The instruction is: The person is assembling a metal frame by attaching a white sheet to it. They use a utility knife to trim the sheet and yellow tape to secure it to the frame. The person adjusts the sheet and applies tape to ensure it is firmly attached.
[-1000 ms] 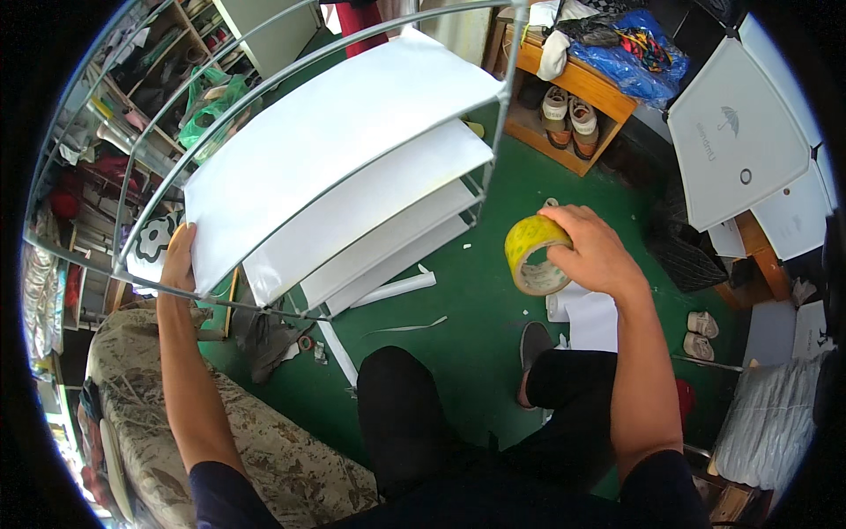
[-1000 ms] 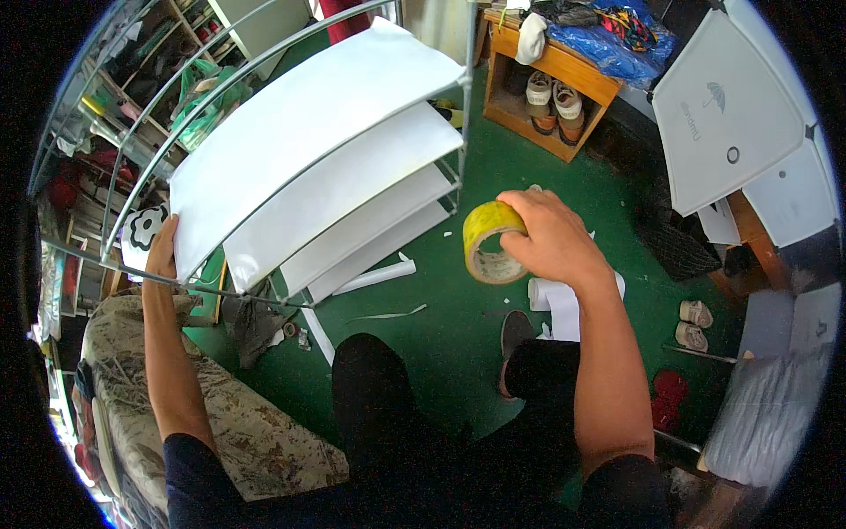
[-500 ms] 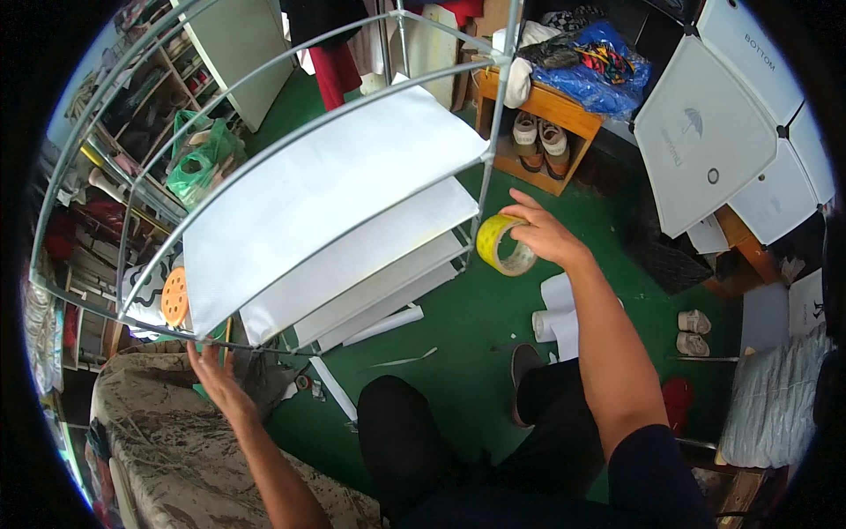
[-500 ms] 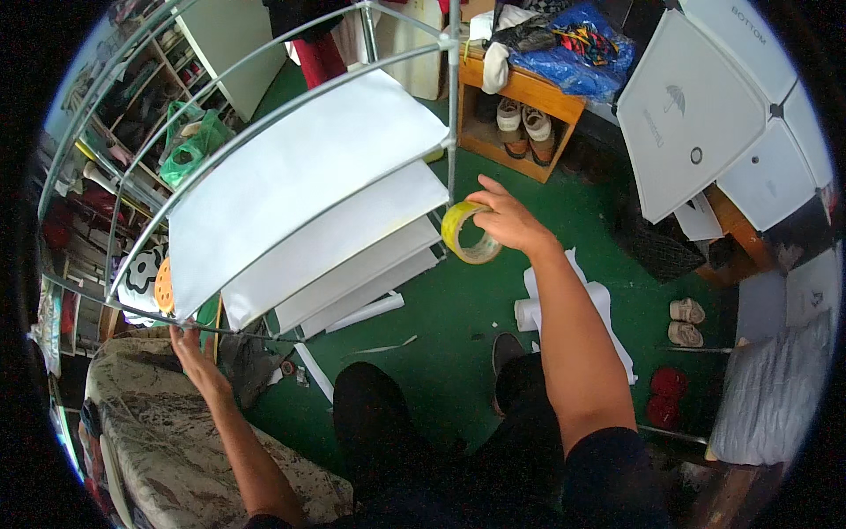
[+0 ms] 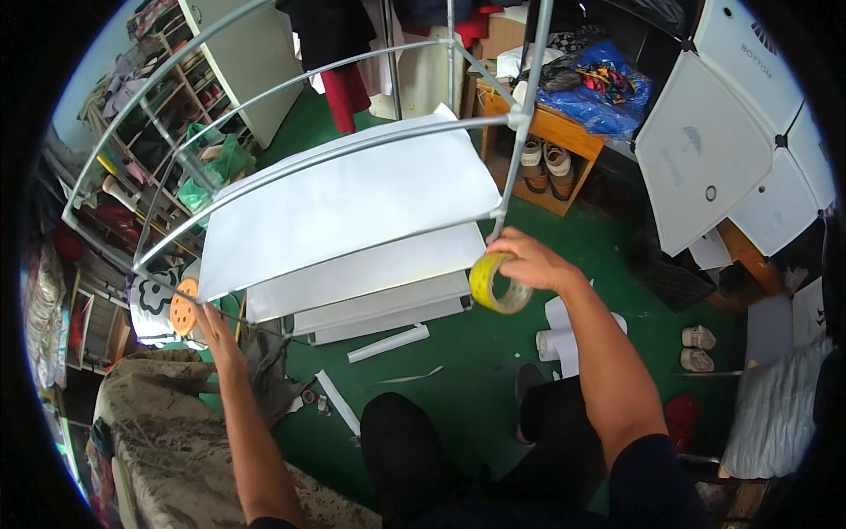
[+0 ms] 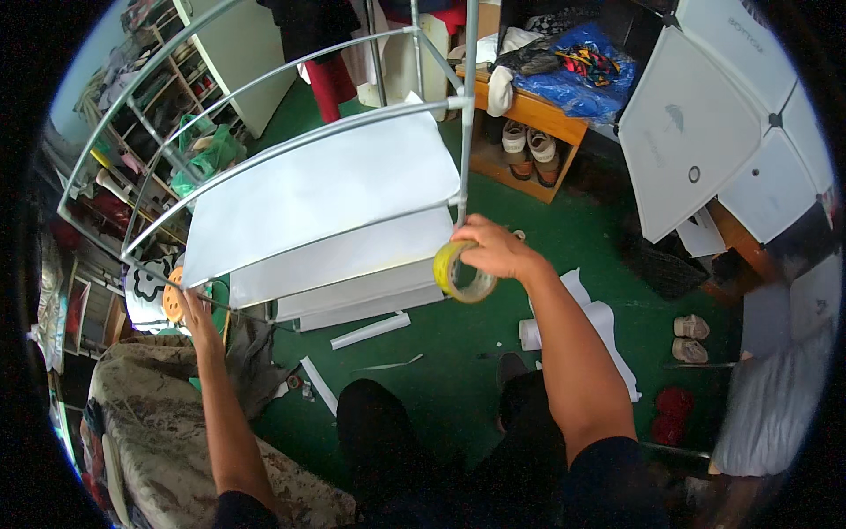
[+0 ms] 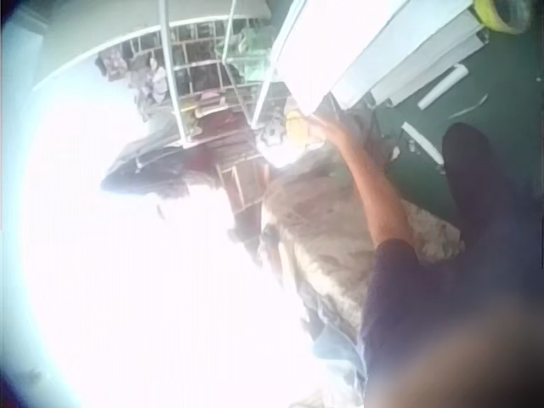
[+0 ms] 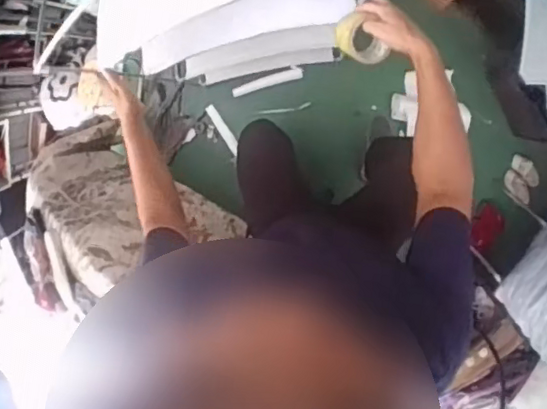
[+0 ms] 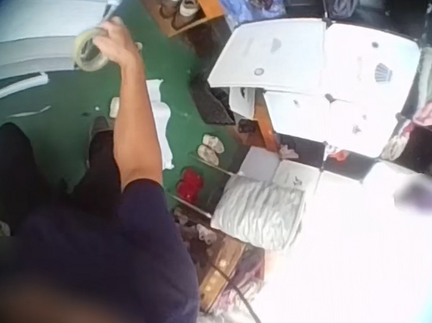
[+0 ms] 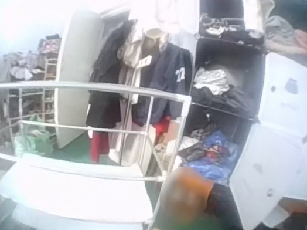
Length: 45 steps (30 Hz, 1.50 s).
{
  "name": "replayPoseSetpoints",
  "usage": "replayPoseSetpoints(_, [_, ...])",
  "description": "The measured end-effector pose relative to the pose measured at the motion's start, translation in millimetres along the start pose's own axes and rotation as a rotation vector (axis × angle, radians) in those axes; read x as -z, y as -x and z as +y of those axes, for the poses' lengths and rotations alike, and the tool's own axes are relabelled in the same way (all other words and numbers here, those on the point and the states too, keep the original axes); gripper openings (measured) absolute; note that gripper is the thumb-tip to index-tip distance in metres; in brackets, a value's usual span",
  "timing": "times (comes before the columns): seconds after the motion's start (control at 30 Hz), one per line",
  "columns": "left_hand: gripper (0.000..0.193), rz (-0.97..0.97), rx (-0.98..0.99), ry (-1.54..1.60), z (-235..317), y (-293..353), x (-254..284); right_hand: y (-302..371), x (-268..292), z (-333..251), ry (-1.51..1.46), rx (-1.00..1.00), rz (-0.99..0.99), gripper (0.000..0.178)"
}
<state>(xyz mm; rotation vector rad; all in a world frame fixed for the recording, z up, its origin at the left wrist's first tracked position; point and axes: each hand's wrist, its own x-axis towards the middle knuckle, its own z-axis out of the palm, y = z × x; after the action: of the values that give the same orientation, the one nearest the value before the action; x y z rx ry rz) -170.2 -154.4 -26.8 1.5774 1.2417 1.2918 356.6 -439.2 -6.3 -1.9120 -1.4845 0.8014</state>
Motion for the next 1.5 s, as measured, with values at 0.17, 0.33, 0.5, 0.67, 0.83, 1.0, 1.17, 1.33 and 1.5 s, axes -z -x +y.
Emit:
replayPoseSetpoints(0.17, [0.089,-0.315,0.044,-0.008,-4.1,-114.9,-13.9,51.3,-11.3,-33.9,0.027,0.054,-0.178,0.041])
replayPoseSetpoints(0.33, [0.091,-0.282,0.134,0.258,1.4,-156.6,-70.2,78.1,-59.6,-66.7,-0.066,0.205,-0.246,0.035])
replayPoseSetpoints(0.5, [0.066,-0.399,-0.098,0.311,70.5,17.9,-131.3,67.8,-120.7,-98.2,-0.181,0.245,-0.311,0.036])
replayPoseSetpoints(0.67, [0.057,-0.279,-0.449,0.189,92.0,133.7,-100.6,62.8,-155.4,-124.8,-0.273,0.446,-0.288,0.04])
replayPoseSetpoints(0.83, [0.051,-0.379,-0.574,0.055,92.2,169.0,-89.3,82.5,-104.0,-95.5,-0.026,0.272,-0.369,0.039])
replayPoseSetpoints(1.0, [0.052,-0.422,-0.73,-0.069,105.7,173.4,-99.0,120.7,-41.9,-67.6,0.312,-0.042,-0.196,0.045])
replayPoseSetpoints(1.17, [0.04,-0.306,-0.788,-0.132,110.0,188.2,-118.3,148.5,17.7,-19.6,0.511,-0.297,-0.094,0.042])
replayPoseSetpoints(1.33, [0.03,-0.298,-0.731,-0.09,91.5,189.9,-120.1,189.0,-29.1,134.5,0.263,-0.484,0.257,0.044])
replayPoseSetpoints(1.5, [0.029,-0.247,-0.641,-0.014,88.8,197.7,-118.0,244.1,-106.6,250.6,-0.319,-0.877,0.568,0.044])
